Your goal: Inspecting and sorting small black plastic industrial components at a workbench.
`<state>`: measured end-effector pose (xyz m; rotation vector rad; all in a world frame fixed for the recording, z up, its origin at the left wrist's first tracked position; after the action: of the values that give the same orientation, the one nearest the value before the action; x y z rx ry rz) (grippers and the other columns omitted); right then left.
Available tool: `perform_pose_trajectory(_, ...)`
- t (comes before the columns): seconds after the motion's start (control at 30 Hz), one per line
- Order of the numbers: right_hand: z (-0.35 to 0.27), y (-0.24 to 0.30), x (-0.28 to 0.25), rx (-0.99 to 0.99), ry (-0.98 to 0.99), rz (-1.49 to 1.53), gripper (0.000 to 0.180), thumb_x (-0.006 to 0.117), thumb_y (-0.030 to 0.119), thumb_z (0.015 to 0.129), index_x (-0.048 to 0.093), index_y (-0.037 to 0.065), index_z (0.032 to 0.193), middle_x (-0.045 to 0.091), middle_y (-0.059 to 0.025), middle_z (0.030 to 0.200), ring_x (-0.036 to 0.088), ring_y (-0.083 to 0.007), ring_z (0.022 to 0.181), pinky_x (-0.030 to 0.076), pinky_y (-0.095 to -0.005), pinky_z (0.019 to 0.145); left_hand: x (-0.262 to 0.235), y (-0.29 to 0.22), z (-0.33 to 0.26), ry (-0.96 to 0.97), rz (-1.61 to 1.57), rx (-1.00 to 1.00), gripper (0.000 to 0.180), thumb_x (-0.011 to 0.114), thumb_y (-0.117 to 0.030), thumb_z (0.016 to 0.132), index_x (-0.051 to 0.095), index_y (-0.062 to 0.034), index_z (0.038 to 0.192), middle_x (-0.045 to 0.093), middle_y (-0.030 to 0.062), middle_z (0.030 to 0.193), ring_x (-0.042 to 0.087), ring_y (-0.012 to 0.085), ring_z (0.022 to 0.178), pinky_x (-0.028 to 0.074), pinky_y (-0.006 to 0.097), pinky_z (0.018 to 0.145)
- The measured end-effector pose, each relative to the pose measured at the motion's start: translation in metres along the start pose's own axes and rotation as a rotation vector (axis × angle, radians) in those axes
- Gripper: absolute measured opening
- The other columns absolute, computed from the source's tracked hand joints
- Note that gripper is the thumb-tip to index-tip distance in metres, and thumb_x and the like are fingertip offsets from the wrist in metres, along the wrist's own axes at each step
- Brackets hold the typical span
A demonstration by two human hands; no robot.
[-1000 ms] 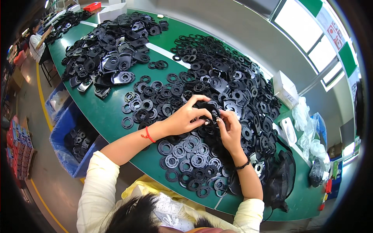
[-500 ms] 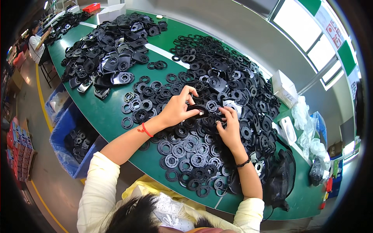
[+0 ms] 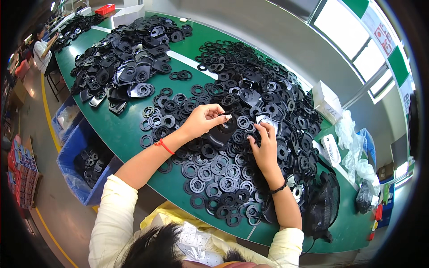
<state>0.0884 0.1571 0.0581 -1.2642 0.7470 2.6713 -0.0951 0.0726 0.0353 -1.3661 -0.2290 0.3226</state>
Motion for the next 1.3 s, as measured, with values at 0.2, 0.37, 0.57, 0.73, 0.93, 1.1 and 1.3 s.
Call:
perform_pose_trajectory(0.2,0.005,0.008,-0.018,-0.046,-0.158,0.066,0.036,0.065,0.003,0.080,0.054,0.001,0.114,0.050,-0.0180,0.116,0.049,-0.0350,0.111,0.041,-0.0393,0.094,0.017,0.001,0.000,0.169,-0.206,-0.062,0.017,0.063,-0.023,0.088,0.061,-0.0060,0.089,0.062,-0.0039,0.076,0.054,0.0022,0.068,0.043,0.019,0.062)
perform_pose_trajectory(0.37,0.002,0.008,-0.018,-0.043,-0.131,0.144,0.039,0.066,0.004,0.079,0.053,0.002,0.116,0.050,-0.0168,0.114,0.051,-0.0323,0.103,0.044,-0.0367,0.088,0.033,-0.007,-0.008,0.307,-0.221,-0.015,0.014,0.063,-0.018,0.088,0.059,-0.0036,0.088,0.062,-0.0009,0.079,0.056,0.0051,0.075,0.045,0.022,0.072)
perform_pose_trajectory(0.57,0.009,0.019,-0.020,-0.101,-0.104,0.097,0.060,0.077,0.016,0.071,0.047,0.003,0.121,0.051,-0.0144,0.105,0.052,-0.0279,0.093,0.046,-0.0338,0.079,0.037,-0.002,-0.011,0.391,-0.116,-0.031,0.016,0.065,-0.019,0.087,0.060,-0.0036,0.088,0.063,-0.0007,0.079,0.057,0.0044,0.074,0.045,0.021,0.069)
perform_pose_trajectory(0.73,0.014,0.016,-0.015,-0.021,-0.022,0.207,0.053,0.075,0.013,0.072,0.050,0.002,0.118,0.056,-0.0088,0.089,0.055,-0.0211,0.076,0.047,-0.0312,0.071,0.034,-0.006,-0.008,0.293,-0.328,-0.059,0.013,0.060,-0.019,0.091,0.058,-0.0054,0.089,0.058,-0.0030,0.080,0.052,0.0045,0.073,0.043,0.021,0.072)
perform_pose_trajectory(0.93,0.012,0.005,-0.011,0.199,0.045,0.252,0.044,0.073,0.010,0.073,0.054,0.003,0.112,0.058,-0.0052,0.084,0.052,-0.0106,0.061,0.040,-0.0228,0.049,0.034,0.014,-0.008,0.217,-0.414,-0.089,0.014,0.053,-0.022,0.095,0.054,-0.0083,0.092,0.052,-0.0040,0.087,0.049,0.0048,0.080,0.041,0.021,0.075)
perform_pose_trajectory(1.1,0.014,-0.004,-0.015,0.206,0.043,0.235,0.042,0.073,0.009,0.073,0.054,0.004,0.110,0.058,-0.0043,0.076,0.051,-0.0093,0.059,0.040,-0.0229,0.047,0.038,0.034,-0.015,0.131,-0.451,-0.388,0.016,0.050,-0.025,0.096,0.055,-0.0101,0.095,0.054,-0.0043,0.089,0.051,0.0047,0.083,0.043,0.021,0.074)
perform_pose_trajectory(1.3,0.009,-0.010,-0.021,0.266,0.262,-0.206,0.035,0.072,0.026,0.076,0.056,0.003,0.097,0.064,-0.0140,0.072,0.062,-0.0357,0.062,0.049,-0.0431,0.057,0.046,0.040,-0.017,0.205,-0.452,-0.425,0.014,0.050,-0.022,0.096,0.055,-0.0092,0.096,0.058,-0.0018,0.089,0.054,0.0063,0.083,0.046,0.023,0.073)
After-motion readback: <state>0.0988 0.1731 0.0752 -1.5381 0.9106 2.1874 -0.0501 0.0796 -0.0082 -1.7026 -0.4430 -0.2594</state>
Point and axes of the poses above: each hand's wrist, its own z-axis towards the middle knuckle, its own x-axis out of the palm, y = z × x, the point moved 8 cm from there along z, towards the middle knuckle
